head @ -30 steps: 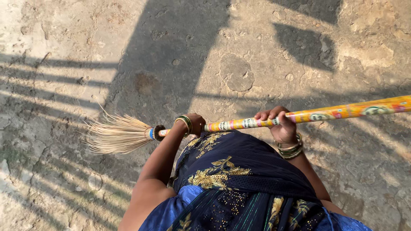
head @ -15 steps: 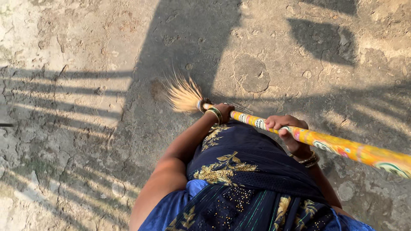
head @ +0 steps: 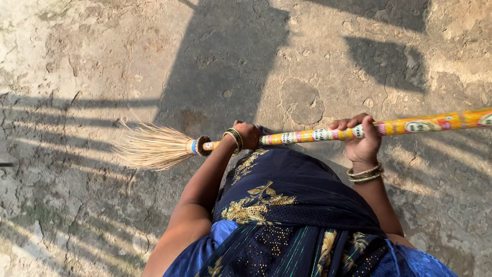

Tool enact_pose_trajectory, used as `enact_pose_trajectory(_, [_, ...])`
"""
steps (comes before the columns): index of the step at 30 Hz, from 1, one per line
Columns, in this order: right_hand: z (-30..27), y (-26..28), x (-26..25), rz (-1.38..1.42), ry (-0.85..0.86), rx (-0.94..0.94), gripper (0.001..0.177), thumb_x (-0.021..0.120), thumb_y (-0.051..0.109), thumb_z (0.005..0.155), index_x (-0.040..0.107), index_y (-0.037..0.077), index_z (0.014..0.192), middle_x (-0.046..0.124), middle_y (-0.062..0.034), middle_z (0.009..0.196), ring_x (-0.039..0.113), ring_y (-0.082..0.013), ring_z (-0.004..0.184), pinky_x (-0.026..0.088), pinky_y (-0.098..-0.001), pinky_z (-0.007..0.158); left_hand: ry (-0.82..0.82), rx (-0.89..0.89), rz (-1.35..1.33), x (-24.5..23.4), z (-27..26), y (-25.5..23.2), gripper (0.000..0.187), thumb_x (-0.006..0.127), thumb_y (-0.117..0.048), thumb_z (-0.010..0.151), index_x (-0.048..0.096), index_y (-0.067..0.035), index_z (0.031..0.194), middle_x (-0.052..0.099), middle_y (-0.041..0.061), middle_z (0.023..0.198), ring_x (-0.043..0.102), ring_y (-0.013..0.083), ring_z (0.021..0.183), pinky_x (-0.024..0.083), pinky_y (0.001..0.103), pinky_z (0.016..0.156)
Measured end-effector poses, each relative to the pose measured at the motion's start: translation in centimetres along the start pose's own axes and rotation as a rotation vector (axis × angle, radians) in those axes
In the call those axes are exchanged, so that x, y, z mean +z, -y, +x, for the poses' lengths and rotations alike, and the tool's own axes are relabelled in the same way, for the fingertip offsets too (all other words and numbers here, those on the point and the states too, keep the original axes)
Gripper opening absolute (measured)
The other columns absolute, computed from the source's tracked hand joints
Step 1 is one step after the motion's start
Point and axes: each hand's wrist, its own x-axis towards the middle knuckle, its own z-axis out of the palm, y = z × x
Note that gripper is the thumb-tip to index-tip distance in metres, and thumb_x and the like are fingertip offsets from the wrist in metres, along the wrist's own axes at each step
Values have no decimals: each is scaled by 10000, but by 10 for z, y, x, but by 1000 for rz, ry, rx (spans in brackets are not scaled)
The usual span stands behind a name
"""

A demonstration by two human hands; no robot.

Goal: The person sweeps a concrete outdoor ground area by hand using a long-handled broom. They walk across the surface while making repeated strokes with the broom to move debris.

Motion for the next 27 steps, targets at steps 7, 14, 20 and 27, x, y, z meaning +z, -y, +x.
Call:
enact_pose_trajectory(7, [37, 40, -19, -60, 70, -164, 365, 695, 390, 1094, 654, 78, 910, 690, -63, 844, 704, -234, 849, 567, -551, 977, -114, 126, -103, -55, 88, 2, 347, 762, -409, 749, 758, -269, 1066, 765, 14, 934, 732, 241, 884, 518, 412, 901])
enact_pose_trajectory(14, [116, 15, -13, -555, 309, -153, 333, 615, 342, 1069, 601, 27, 962, 692, -133, 935, 724, -288, 995, 597, -507, 964, -123, 119, -236, -19, 232, 14, 467, 777, -357, 751, 693, -196, 1181, 760, 81, 1090, 732, 307, 999, 566, 425, 901])
enact_pose_trajectory(20, [181, -17, -84, -264, 159, -28, 332, 703, 348, 1050, 633, 62, 897, 713, -136, 883, 729, -309, 894, 606, -548, 954, 109, -40, -222, -24, 248, 22, 344, 653, -353, 893, 711, -212, 1202, 728, 66, 1209, 653, 298, 1197, 436, 568, 1035])
enact_pose_trajectory(27, [183, -91, -170, 133, -235, 159, 341, 716, 375, 1044, 641, 77, 896, 682, -114, 891, 679, -305, 942, 573, -576, 993, 141, -5, -138, -67, 277, 6, 341, 617, -349, 926, 691, -188, 1217, 706, 84, 1244, 636, 309, 1217, 419, 582, 1046])
